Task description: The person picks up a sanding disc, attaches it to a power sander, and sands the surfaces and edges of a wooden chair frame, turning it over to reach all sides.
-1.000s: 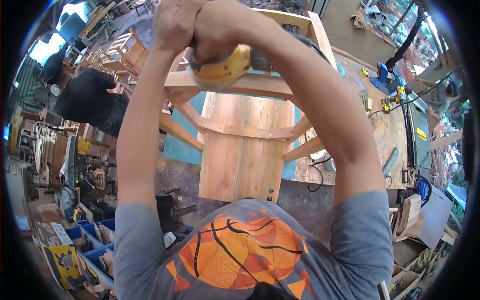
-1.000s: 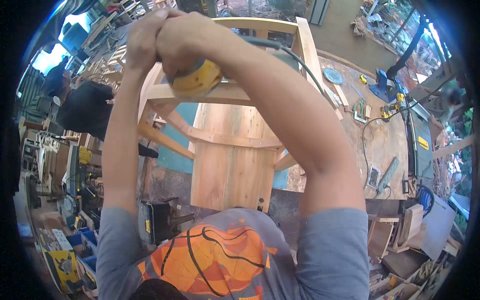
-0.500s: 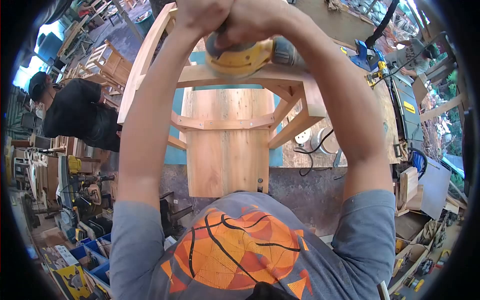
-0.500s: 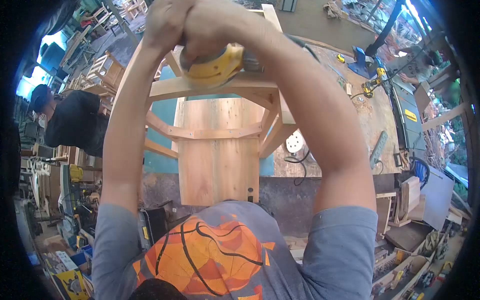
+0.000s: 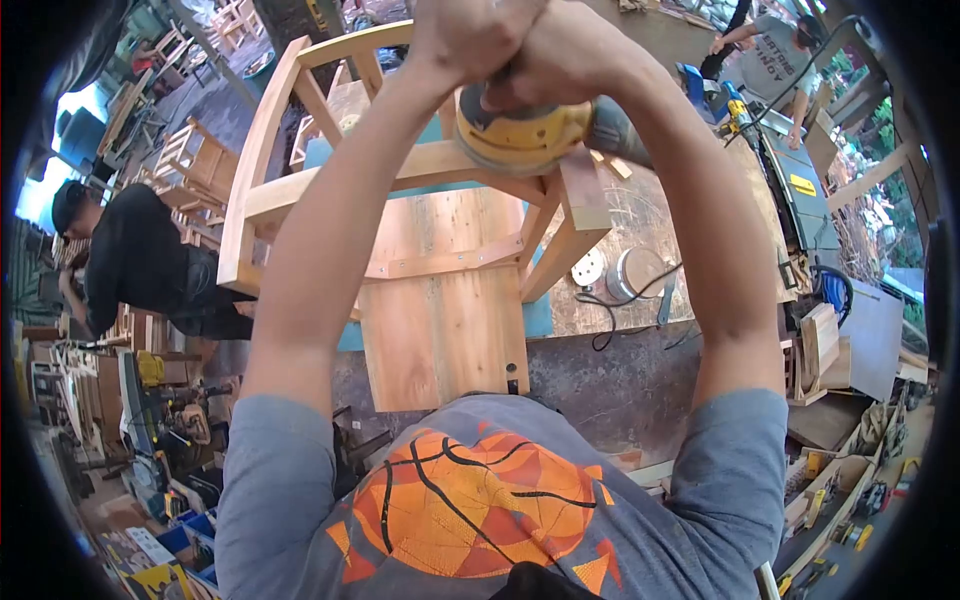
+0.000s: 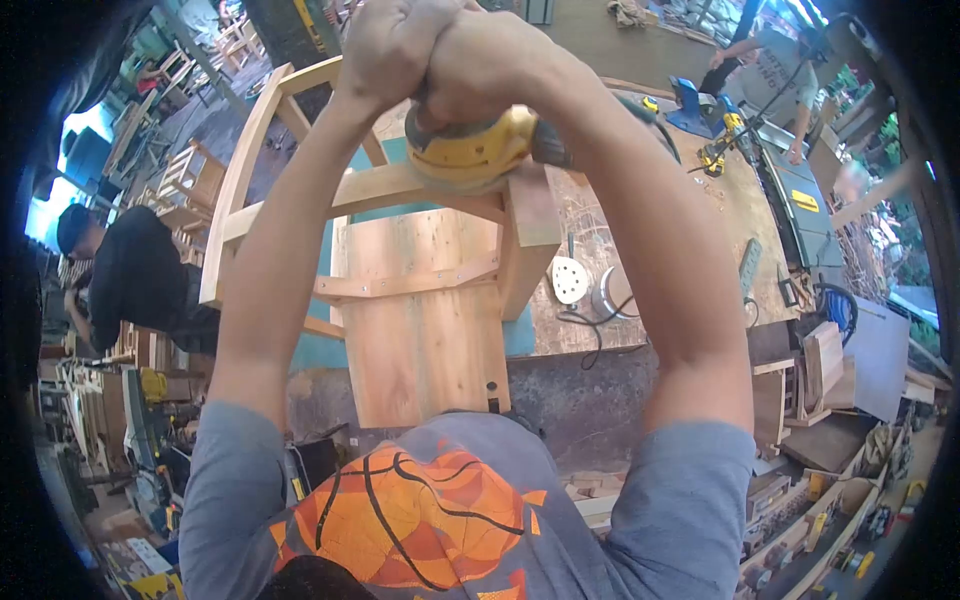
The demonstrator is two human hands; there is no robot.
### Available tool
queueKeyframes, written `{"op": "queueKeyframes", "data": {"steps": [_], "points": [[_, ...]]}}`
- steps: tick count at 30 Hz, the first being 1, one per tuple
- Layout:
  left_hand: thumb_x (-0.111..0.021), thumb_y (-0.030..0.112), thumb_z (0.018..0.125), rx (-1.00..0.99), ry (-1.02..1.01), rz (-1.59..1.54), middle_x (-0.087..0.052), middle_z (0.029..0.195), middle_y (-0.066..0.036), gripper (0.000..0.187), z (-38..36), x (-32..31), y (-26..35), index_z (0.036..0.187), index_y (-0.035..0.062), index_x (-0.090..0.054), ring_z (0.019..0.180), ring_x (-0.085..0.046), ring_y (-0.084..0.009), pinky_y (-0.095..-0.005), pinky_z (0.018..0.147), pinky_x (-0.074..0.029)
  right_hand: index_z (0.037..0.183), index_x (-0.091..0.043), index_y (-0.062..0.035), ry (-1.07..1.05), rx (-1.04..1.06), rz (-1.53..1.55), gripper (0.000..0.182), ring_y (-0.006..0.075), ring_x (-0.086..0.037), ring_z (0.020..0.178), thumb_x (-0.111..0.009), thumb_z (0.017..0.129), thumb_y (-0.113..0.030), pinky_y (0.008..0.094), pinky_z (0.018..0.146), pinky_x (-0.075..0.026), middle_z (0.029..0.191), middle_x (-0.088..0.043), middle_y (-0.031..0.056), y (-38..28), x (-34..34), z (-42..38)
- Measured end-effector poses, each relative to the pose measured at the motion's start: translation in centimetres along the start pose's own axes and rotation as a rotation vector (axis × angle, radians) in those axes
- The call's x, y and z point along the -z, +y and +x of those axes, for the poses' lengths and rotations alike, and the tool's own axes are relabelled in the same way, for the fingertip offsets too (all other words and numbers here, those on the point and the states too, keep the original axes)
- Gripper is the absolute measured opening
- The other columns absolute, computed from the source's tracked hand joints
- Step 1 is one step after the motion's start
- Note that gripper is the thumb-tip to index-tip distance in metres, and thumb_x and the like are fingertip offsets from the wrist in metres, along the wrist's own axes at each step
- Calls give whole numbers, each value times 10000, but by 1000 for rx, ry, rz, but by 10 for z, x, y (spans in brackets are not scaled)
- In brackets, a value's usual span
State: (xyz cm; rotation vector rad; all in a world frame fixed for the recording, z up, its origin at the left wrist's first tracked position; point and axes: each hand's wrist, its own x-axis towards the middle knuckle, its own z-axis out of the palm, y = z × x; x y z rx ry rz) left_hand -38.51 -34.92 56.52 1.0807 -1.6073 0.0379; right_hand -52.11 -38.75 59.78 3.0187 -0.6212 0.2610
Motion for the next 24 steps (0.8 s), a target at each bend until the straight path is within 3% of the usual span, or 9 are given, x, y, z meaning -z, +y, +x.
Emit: {"op": "queueKeyframes", "data": {"steps": [4,8,11,13,14,16,17,20,24], "points": [[-542,299,934,-55,-33,-71,-713,808,-203,350,12,-21,-7,887,0,-719,781,-701,-291,-368,728,-535,785,-719,-55,95,76,35,215,378,-711,804,-744,725,-259,455,736,-586,797,-718,194,19,-3,-9],[-540,292,946,-65,-13,-56,-712,802,-199,352,15,-36,-3,894,-7,-718,784,-699,-291,-376,742,-539,833,-743,-52,-30,-170,65,241,372,-721,827,-756,716,-263,439,752,-595,836,-732,192,23,2,-16],[-536,318,961,-20,-74,-128,-720,823,-193,377,8,-36,3,899,-6,-719,793,-704,-297,-382,753,-544,891,-742,-48,45,-62,19,303,346,-726,803,-788,694,-273,435,728,-592,851,-739,178,25,-2,-29],[-620,137,868,-272,-502,1305,-754,973,-162,277,14,-40,-47,1091,21,-738,943,-725,-240,-335,868,-536,1026,-812,-147,-82,-89,8,393,280,-729,1009,-804,731,-406,420,883,-582,1063,-774,100,19,0,-23],[-648,122,781,-898,-55,1052,-738,1022,-203,367,28,-18,-141,1136,69,-726,1026,-713,-311,-398,906,-535,948,-824,-141,16,-40,25,342,288,-729,944,-811,710,-387,401,862,-575,923,-777,110,26,-22,-9],[-606,98,865,-589,-223,582,-736,1104,-182,304,9,17,-45,1143,59,-723,1062,-694,-328,-403,969,-509,958,-817,-135,3,66,-62,370,317,-724,940,-803,724,-420,414,848,-579,977,-773,117,11,-19,7],[-432,251,1033,-63,-231,10,-696,1194,-140,411,5,26,-59,1123,-50,-697,1138,-639,-231,-340,1026,-457,994,-813,-136,13,56,-3,373,309,-721,972,-791,734,-403,427,859,-575,1013,-773,108,1,-20,16],[-408,268,1053,93,-206,23,-704,1160,-130,442,-1,74,-45,1121,-54,-703,1104,-641,-210,-334,1005,-465,1044,-808,-176,-70,80,83,343,216,-695,1119,-777,725,-299,375,948,-544,1132,-764,46,-34,3,30],[-410,241,1068,171,-150,41,-717,1107,-133,416,-41,143,-40,1110,-55,-699,1063,-652,-209,-321,979,-473,1030,-807,-182,-30,141,191,336,177,-682,1114,-774,703,-253,337,948,-529,1089,-763,28,-90,-7,53]]}}
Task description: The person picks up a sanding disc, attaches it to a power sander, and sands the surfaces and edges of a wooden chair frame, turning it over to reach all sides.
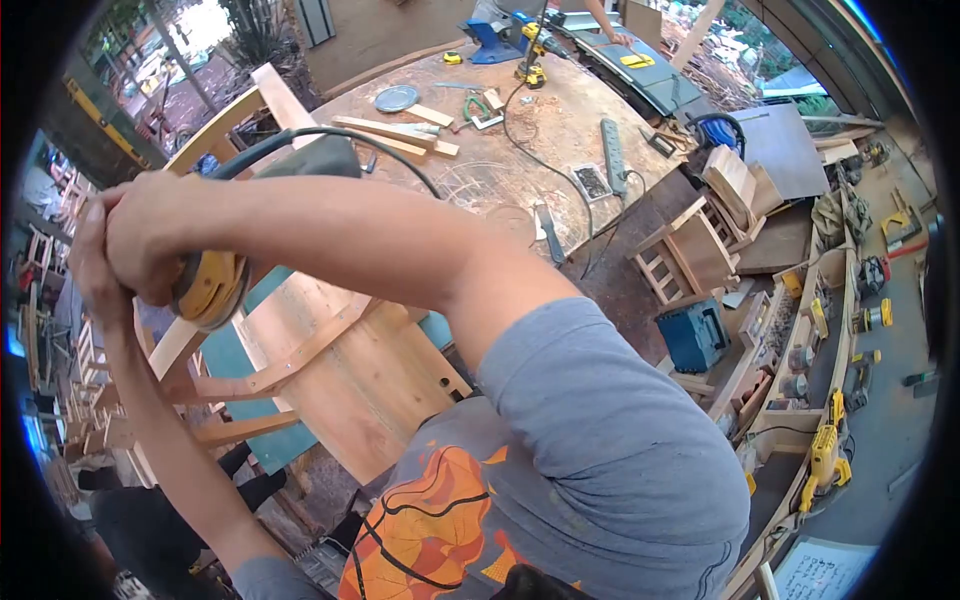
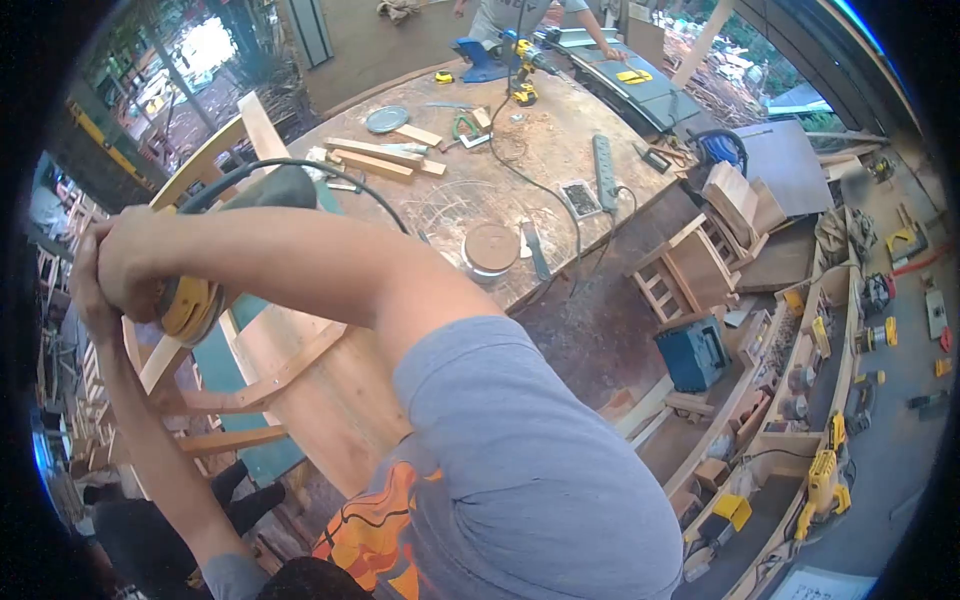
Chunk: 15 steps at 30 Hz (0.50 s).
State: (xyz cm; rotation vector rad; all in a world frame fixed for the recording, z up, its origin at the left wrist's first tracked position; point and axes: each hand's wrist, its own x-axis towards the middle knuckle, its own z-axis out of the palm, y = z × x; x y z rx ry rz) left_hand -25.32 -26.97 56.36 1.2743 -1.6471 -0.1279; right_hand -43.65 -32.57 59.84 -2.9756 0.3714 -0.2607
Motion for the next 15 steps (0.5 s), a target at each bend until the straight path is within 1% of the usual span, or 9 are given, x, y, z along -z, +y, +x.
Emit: {"op": "queueKeyframes", "data": {"steps": [2,4,5,6,8,9,10,12,15], "points": [[-407,249,1073,63,12,-4,-714,1104,-135,421,-14,22,-1,1124,-49,-699,1064,-649,-205,-322,975,-474,1027,-806,-177,-2,54,21,333,172,-679,1111,-764,703,-237,330,946,-526,1078,-761,27,-18,-3,15],[-396,270,1084,223,149,-199,-710,1100,-136,441,-35,38,-5,1140,-49,-695,1054,-647,-203,-326,961,-477,1023,-804,-163,-28,127,-2,325,175,-683,1090,-741,707,-207,327,944,-525,1061,-762,36,-36,-12,29],[-398,254,1076,176,96,-139,-710,1104,-137,435,-39,47,-9,1131,-59,-695,1046,-650,-206,-325,956,-477,1026,-803,-157,-37,162,-5,326,179,-686,1092,-739,709,-202,331,946,-527,1065,-763,41,-39,-17,35],[-398,254,1076,193,122,-112,-710,1104,-137,435,-40,49,-4,1131,-59,-695,1046,-650,-206,-325,956,-477,1029,-802,-151,-44,199,-7,327,182,-689,1094,-736,712,-197,335,948,-528,1070,-765,45,-42,-15,36],[-417,235,1058,113,95,-94,-718,1075,-130,414,-38,44,4,1094,-59,-707,1024,-654,-197,-318,948,-475,1047,-803,-143,-45,171,-16,339,201,-695,1115,-750,717,-201,355,949,-533,1098,-767,65,-42,-13,37],[-411,255,1063,99,93,-26,-716,1087,-125,429,-36,43,0,1108,-55,-704,1011,-657,-193,-325,946,-480,1036,-811,-142,-45,221,-38,351,230,-709,1074,-762,704,-248,401,899,-557,1080,-769,74,-37,-11,38],[-405,275,1069,80,90,36,-713,1099,-120,443,-32,40,-2,1122,-52,-701,997,-660,-190,-331,943,-486,1045,-811,-149,-10,267,-98,360,233,-711,1068,-772,712,-278,406,893,-562,1085,-769,68,-32,-11,36],[-427,231,1045,72,99,-7,-728,1007,-113,414,-22,16,20,1008,-53,-725,968,-653,-194,-308,924,-473,1050,-812,-161,0,226,-117,366,239,-708,1067,-787,729,-334,397,901,-562,1100,-768,67,-23,-8,28],[-416,241,1045,54,84,4,-726,1007,-123,420,-3,-6,15,989,-49,-715,960,-652,-214,-318,927,-475,1045,-813,-161,9,165,-87,365,247,-706,1064,-789,730,-345,400,894,-559,1105,-767,74,1,0,14]]}}
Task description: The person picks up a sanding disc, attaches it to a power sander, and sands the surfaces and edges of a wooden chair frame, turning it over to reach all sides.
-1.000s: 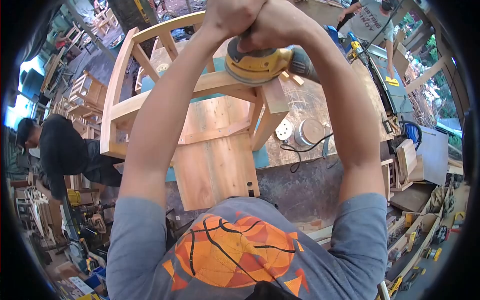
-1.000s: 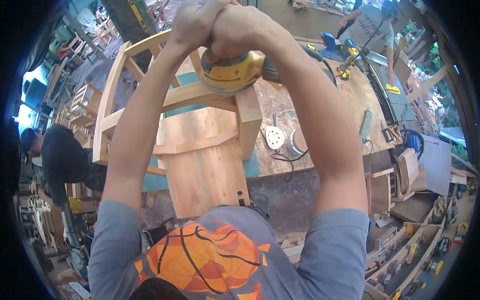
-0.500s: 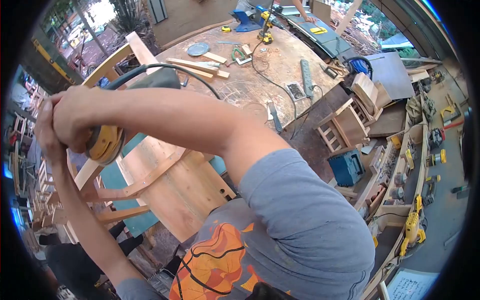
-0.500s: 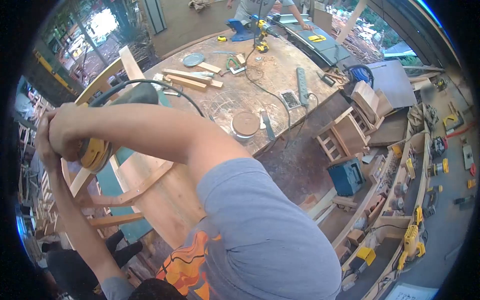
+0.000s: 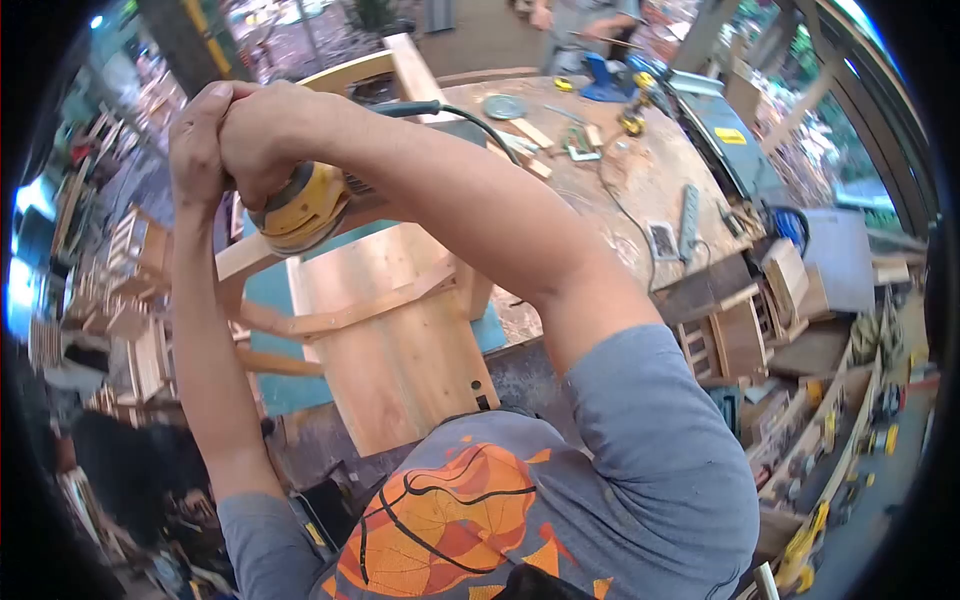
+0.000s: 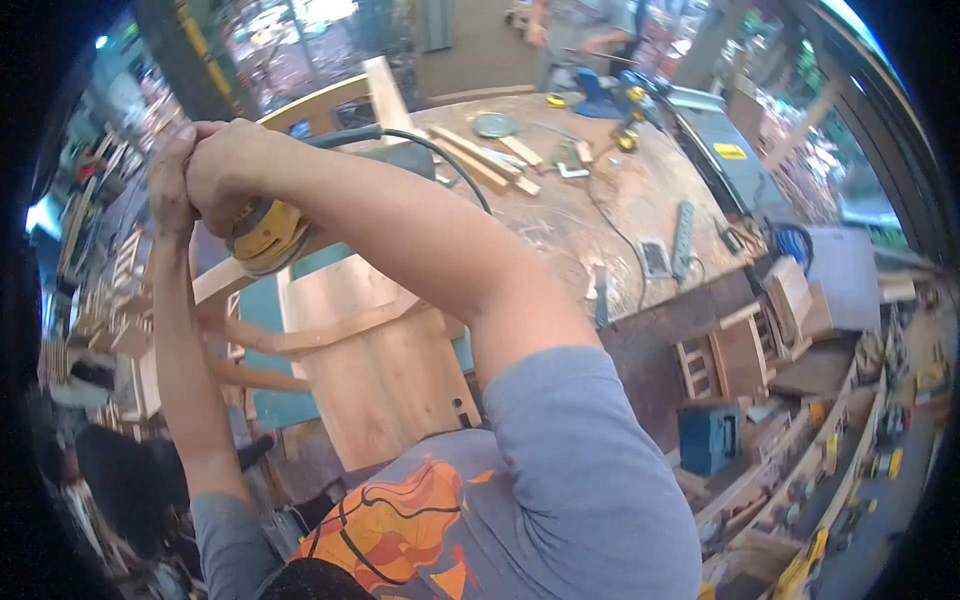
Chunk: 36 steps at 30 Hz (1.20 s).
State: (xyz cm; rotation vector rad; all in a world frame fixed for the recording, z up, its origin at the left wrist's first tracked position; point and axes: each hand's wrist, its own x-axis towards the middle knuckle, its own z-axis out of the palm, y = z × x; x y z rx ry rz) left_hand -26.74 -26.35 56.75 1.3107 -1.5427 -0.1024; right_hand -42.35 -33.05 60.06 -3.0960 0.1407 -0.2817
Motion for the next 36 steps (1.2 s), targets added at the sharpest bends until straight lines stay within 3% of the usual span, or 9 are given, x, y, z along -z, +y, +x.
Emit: {"op": "queueKeyframes", "data": {"steps": [3,7,16,19,21,25,26,31,36], "points": [[-406,261,1044,-245,-39,114,-721,1027,-132,424,32,-31,-23,1023,-38,-706,1011,-663,-233,-338,961,-478,1023,-819,-149,-78,-9,-79,341,254,-707,1073,-762,712,-277,384,950,-535,1091,-769,112,25,3,-19],[-393,295,1091,45,-220,-340,-716,1080,-114,461,55,-85,-9,1125,-48,-698,1013,-654,-185,-314,961,-479,1048,-806,-172,-113,-305,35,358,200,-679,1111,-759,706,-266,345,971,-516,1109,-759,33,53,9,-64],[-430,251,1071,-58,-235,-376,-720,1082,-131,416,85,-155,1,1091,-57,-708,1020,-652,-194,-320,954,-480,1062,-795,-163,-58,-374,31,371,207,-661,1146,-756,702,-247,350,980,-508,1156,-742,54,92,16,-112],[-402,295,1049,-137,-262,-237,-700,1159,-120,455,99,-162,-15,1171,-33,-691,1106,-637,-208,-348,1022,-453,1040,-797,-110,-34,-370,30,342,259,-707,1033,-711,740,-249,388,894,-558,1080,-761,115,101,22,-122],[-485,283,972,-528,-193,196,-707,1183,-171,432,111,-156,-33,1190,-29,-691,1143,-647,-276,-377,1029,-461,1029,-805,-113,-145,-289,-155,347,289,-719,987,-736,730,-276,428,854,-572,1045,-766,129,113,23,-111],[-464,292,999,-430,55,381,-694,1210,-217,422,92,-185,-38,1192,0,-701,1153,-649,-341,-397,1041,-461,965,-792,-82,-13,-336,-59,375,299,-726,927,-817,654,-289,434,828,-581,971,-762,154,152,6,-89],[-432,290,1045,-184,18,9,-678,1230,-233,409,82,-186,-1,1240,29,-680,1152,-635,-380,-409,1053,-454,989,-777,-80,100,-157,-114,400,313,-724,942,-833,662,-302,426,834,-578,1003,-757,156,181,-14,-75],[-604,382,998,-40,247,56,-620,1372,-235,520,12,-157,8,1342,-7,-608,1319,-561,-403,-425,1109,-426,1325,-660,-160,97,-338,-87,676,339,-701,1095,-838,692,-318,428,935,-564,1205,-730,143,199,-13,-33],[-628,33,948,-44,387,414,-483,1526,-178,572,-116,-57,9,1494,-18,-465,1386,-492,-322,-440,1173,-371,1409,-609,-211,-27,-520,-93,798,344,-675,1168,-854,660,-336,426,989,-551,1248,-717,134,217,4,7]]}}
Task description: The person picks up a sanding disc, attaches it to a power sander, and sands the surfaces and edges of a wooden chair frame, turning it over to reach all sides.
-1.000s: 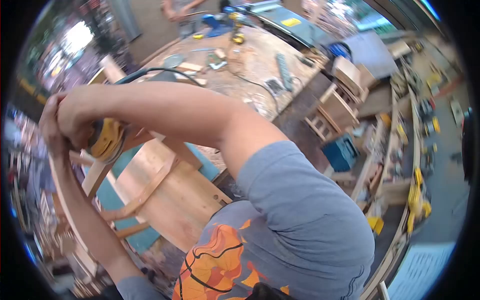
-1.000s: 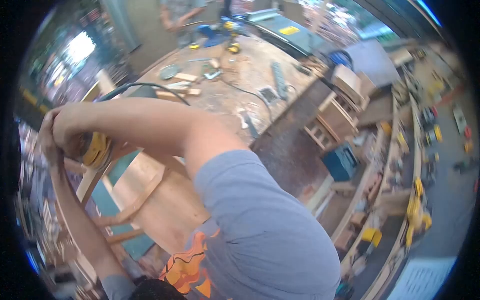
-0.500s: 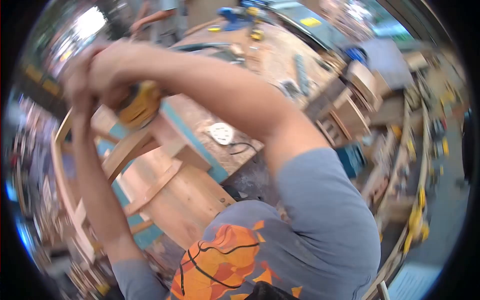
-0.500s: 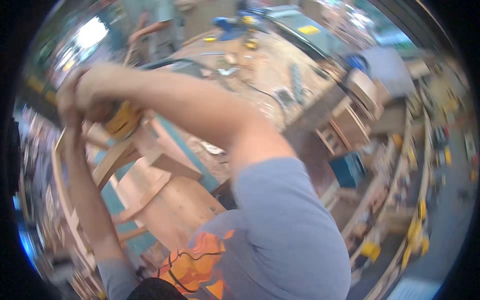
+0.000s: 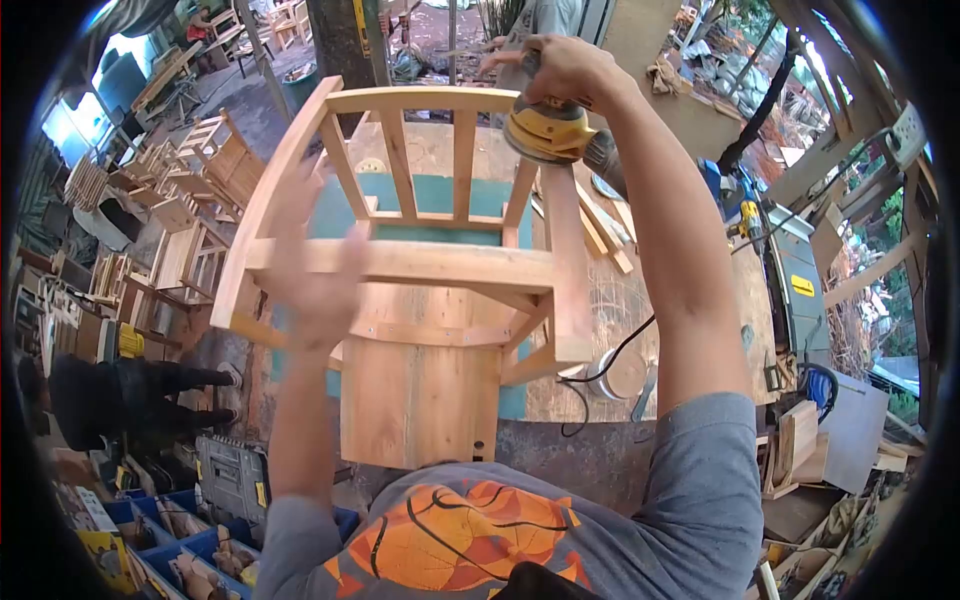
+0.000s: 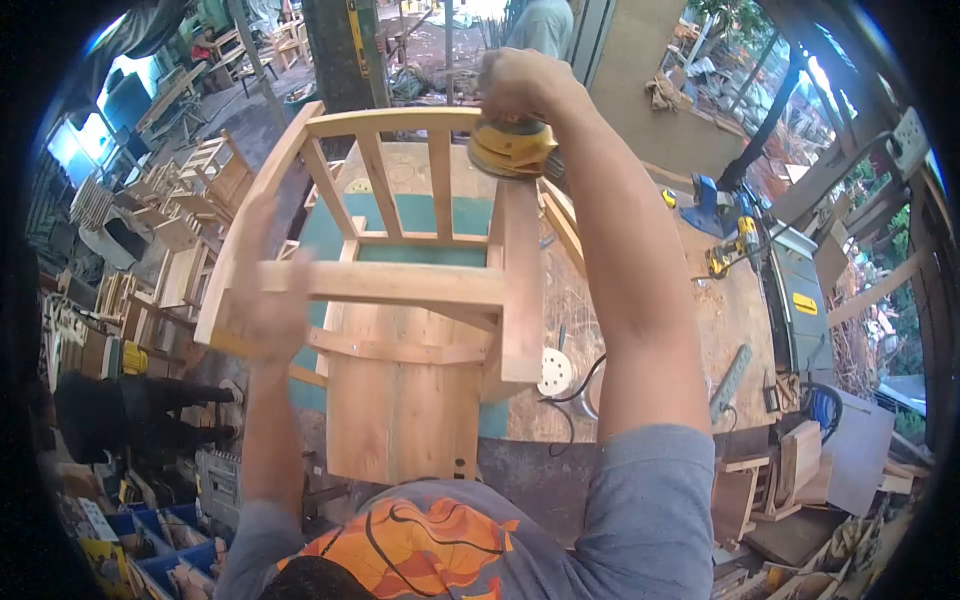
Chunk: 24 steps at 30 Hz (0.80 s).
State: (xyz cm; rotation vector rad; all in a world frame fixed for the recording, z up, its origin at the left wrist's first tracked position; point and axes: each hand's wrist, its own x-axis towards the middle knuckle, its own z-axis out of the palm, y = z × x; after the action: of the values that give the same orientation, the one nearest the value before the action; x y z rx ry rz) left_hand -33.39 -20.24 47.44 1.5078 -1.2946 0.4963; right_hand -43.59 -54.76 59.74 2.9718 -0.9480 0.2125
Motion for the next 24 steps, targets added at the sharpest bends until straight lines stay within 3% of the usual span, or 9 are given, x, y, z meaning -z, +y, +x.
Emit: {"op": "queueKeyframes", "data": {"steps": [1,3,5,7,9,11,15,18,24], "points": [[-593,-13,940,301,145,-12,-479,1529,-177,588,-24,25,-5,1507,-34,-437,1410,-462,-312,-440,1187,-355,1421,-601,-220,-22,-54,-19,831,347,-670,1178,-865,644,-348,427,997,-547,1254,-714,131,1,3,7],[-657,68,923,317,283,219,-503,1520,-192,587,-51,77,-26,1467,-58,-473,1417,-469,-328,-460,1187,-346,1442,-584,-192,-13,-97,-26,871,345,-676,1169,-874,637,-353,422,988,-550,1265,-708,147,17,-7,36],[-640,91,937,359,312,408,-477,1541,-198,662,-79,110,-47,1525,-58,-374,1424,-456,-336,-459,1194,-334,1408,-595,-126,19,-99,-6,862,340,-684,1152,-878,624,-349,420,967,-553,1245,-708,173,37,-19,65],[-630,103,952,417,328,236,-470,1538,-199,678,-97,112,-64,1548,-45,-341,1420,-444,-313,-446,1194,-330,1390,-598,-82,9,-116,9,860,339,-688,1138,-877,621,-347,415,965,-553,1234,-704,197,42,-21,80],[-620,114,967,473,351,70,-462,1534,-200,694,-106,108,-77,1571,-32,-308,1416,-432,-290,-434,1194,-326,1401,-602,-199,-5,-149,-2,782,289,-705,1131,-847,670,-328,436,941,-572,1274,-713,104,52,-25,104],[-650,161,966,541,293,-48,-490,1500,-202,769,-111,99,-84,1588,-32,-241,1419,-425,-294,-446,1202,-310,1412,-597,-180,-46,-189,-43,787,283,-706,1129,-848,681,-327,431,939,-573,1282,-708,117,55,-24,123],[-672,197,971,397,369,105,-524,1429,-208,726,-132,95,-122,1547,-48,-304,1264,-569,-308,-407,1025,-540,1388,-613,-144,-8,-214,-41,792,298,-710,1102,-861,663,-342,408,930,-574,1251,-715,142,54,-30,134],[-655,169,973,431,353,103,-541,1394,-213,655,-140,93,-122,1511,-53,-354,1200,-613,-295,-367,923,-604,1362,-634,-133,4,-116,-54,787,306,-711,1081,-871,646,-357,393,920,-574,1218,-724,150,28,-28,140],[-675,173,962,496,432,-107,-586,1316,-183,615,-139,86,-118,1456,-73,-403,1178,-624,-265,-347,908,-597,1329,-650,-96,59,32,14,801,336,-703,1076,-877,621,-395,411,950,-552,1195,-714,208,-46,-38,163]]}}
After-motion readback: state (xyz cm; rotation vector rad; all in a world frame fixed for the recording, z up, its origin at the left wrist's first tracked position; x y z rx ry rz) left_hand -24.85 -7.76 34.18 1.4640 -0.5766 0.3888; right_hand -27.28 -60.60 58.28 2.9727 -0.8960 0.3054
